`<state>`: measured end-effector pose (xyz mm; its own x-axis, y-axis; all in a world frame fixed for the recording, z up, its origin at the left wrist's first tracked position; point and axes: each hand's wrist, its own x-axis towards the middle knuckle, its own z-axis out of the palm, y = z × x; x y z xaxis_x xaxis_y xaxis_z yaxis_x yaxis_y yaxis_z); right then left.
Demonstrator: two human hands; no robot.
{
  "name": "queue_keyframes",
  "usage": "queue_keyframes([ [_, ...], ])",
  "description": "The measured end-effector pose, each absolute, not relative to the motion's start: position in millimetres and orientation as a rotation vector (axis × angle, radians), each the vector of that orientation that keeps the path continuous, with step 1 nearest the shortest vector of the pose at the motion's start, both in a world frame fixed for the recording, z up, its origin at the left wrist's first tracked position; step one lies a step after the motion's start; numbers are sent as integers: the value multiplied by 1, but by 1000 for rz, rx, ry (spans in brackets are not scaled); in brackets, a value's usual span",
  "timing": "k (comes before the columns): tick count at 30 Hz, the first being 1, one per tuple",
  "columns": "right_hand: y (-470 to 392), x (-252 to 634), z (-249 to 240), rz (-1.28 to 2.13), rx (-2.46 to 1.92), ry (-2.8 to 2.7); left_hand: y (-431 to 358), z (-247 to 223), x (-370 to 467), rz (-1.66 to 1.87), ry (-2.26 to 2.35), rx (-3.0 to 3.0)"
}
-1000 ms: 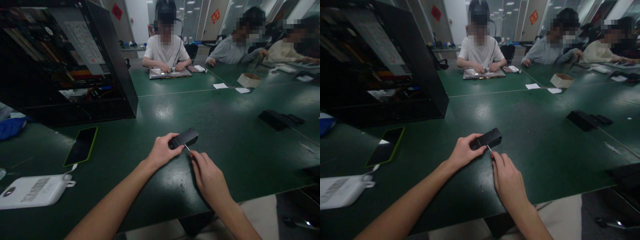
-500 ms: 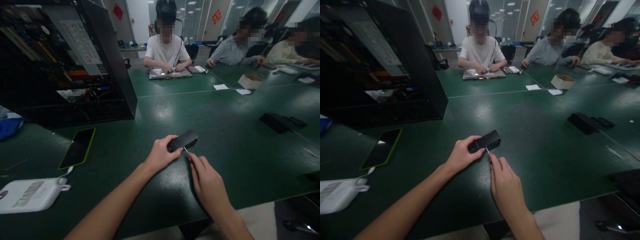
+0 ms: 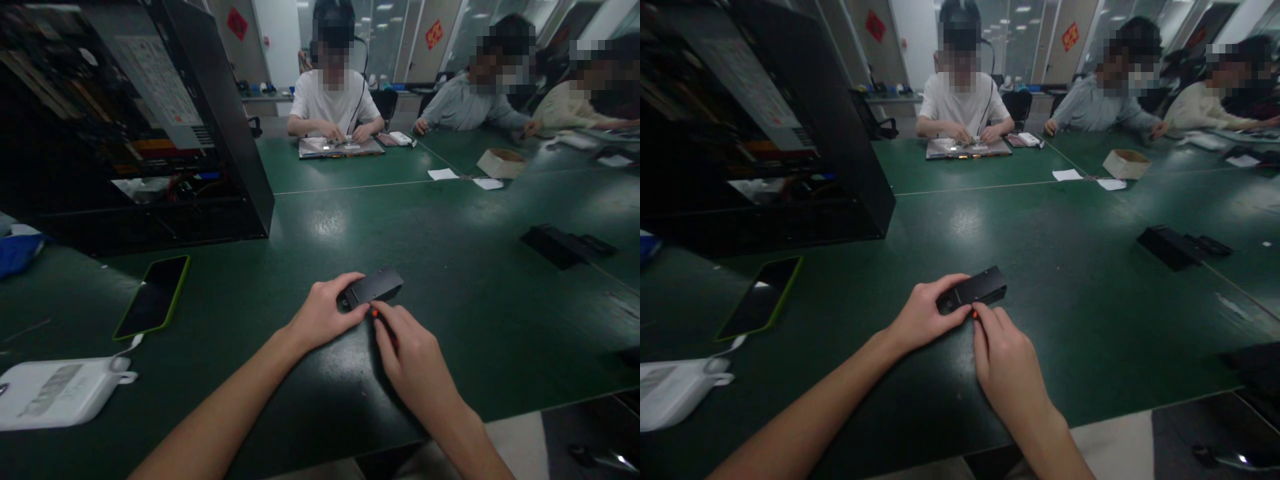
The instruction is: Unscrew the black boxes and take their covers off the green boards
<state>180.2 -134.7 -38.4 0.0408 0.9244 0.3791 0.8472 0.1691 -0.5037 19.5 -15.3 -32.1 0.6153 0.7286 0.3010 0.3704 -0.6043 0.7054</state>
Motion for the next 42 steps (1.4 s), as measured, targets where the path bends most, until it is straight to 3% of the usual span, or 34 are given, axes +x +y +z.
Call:
queue_keyframes([
  [15,-131,179,-45,284,-1642,-1732,-10,-38,15,748,738,2295],
  [23,-147,249,-11,386,-1575,-2014,-8,-38,17,801,740,2292],
  [31,-82,298,15,755,-1379,-2316,-7,-33,15,730,704,2315],
  [42,-96,284,-28,625,-1301,-2265,-4,-33,12,737,719,2251],
])
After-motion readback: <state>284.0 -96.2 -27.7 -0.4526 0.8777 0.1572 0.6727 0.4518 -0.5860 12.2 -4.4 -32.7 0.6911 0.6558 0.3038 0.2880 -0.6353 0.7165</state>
